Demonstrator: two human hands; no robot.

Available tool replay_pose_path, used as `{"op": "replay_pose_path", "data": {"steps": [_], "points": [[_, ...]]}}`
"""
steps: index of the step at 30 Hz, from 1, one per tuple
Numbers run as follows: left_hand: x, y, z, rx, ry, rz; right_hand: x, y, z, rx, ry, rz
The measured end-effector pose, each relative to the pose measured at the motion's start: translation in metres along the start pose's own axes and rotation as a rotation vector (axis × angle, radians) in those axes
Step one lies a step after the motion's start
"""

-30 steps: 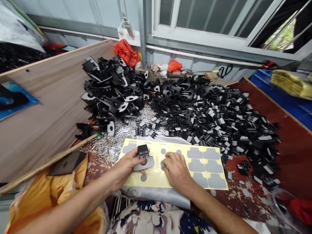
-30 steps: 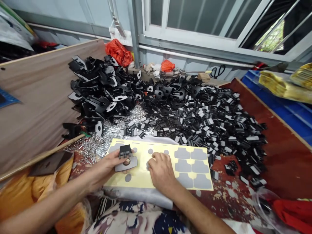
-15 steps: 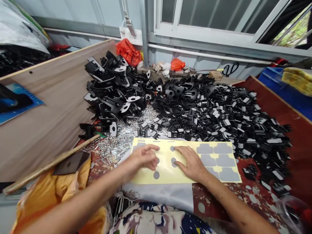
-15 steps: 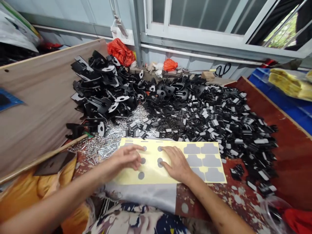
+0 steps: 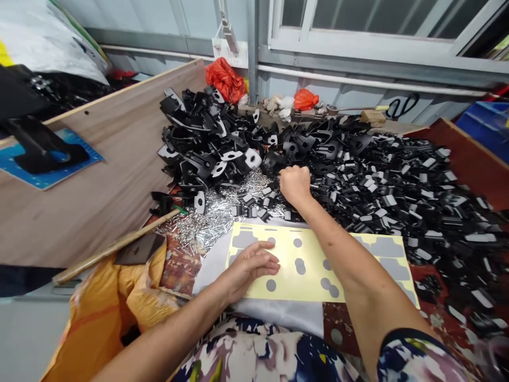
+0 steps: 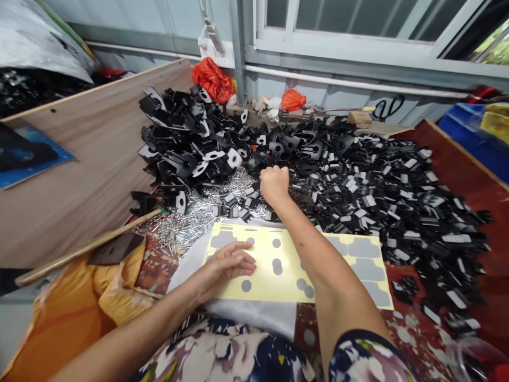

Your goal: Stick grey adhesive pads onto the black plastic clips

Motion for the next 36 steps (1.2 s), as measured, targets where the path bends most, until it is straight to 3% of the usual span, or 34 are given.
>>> {"op": "replay_pose_path", "data": {"steps": [3,5,8,12,16,19,21,23,25,26,28,30,32,36], "points": [[-0.008,-0.040,-0.003,-0.049,-0.003,-0.157,-0.040,0.025,0.023,0.045,-0.078,0.076],[-0.009,-0.064,-0.004,-0.081,-0.023,-0.243,-0.083,0.055,0.034,0.160,-0.125,0.234],[-0.002,-0.080,0.001,-0.034,-0.106,-0.254,-0.149,0.093,0.038,0.368,-0.135,0.423],[0.011,-0.085,0.021,0.121,-0.244,-0.237,-0.202,0.092,0.021,0.661,-0.121,0.235],[0.027,-0.074,0.028,0.258,-0.136,-0.112,-0.221,0.093,-0.012,0.831,0.045,0.130],[0.040,-0.061,0.034,0.307,-0.102,-0.009,-0.220,0.096,-0.022,0.895,0.177,0.061],[0.046,-0.056,0.037,0.307,-0.088,0.033,-0.221,0.101,-0.015,1.025,0.336,0.009],[0.049,-0.055,0.040,0.295,-0.080,0.047,-0.224,0.114,0.004,1.180,0.530,0.057],[0.046,-0.059,0.040,0.259,-0.093,0.018,-0.224,0.120,0.028,1.257,0.587,0.133],[0.042,-0.062,0.039,0.225,-0.095,-0.011,-0.220,0.115,0.037,1.255,0.508,0.123],[0.031,-0.067,0.032,0.125,-0.066,-0.069,-0.207,0.088,0.046,1.199,0.203,-0.018],[0.017,-0.065,0.021,0.006,-0.002,-0.090,-0.199,0.059,0.039,1.157,-0.052,-0.191],[0.005,-0.059,0.011,-0.097,0.047,-0.086,-0.194,0.044,0.022,1.187,-0.131,-0.273],[-0.005,-0.044,-0.003,-0.191,0.081,-0.095,-0.187,0.041,0.001,1.264,-0.167,-0.317]]}}
Point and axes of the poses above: each hand's wrist, its own x-axis towards the middle knuckle, its own z-axis out of the back of the hand, y = z × x, the point moved 7 cm from there along x, towards the middle knuckle, and after that the axes turned 2 degrees about z, right-handed, at the moved point
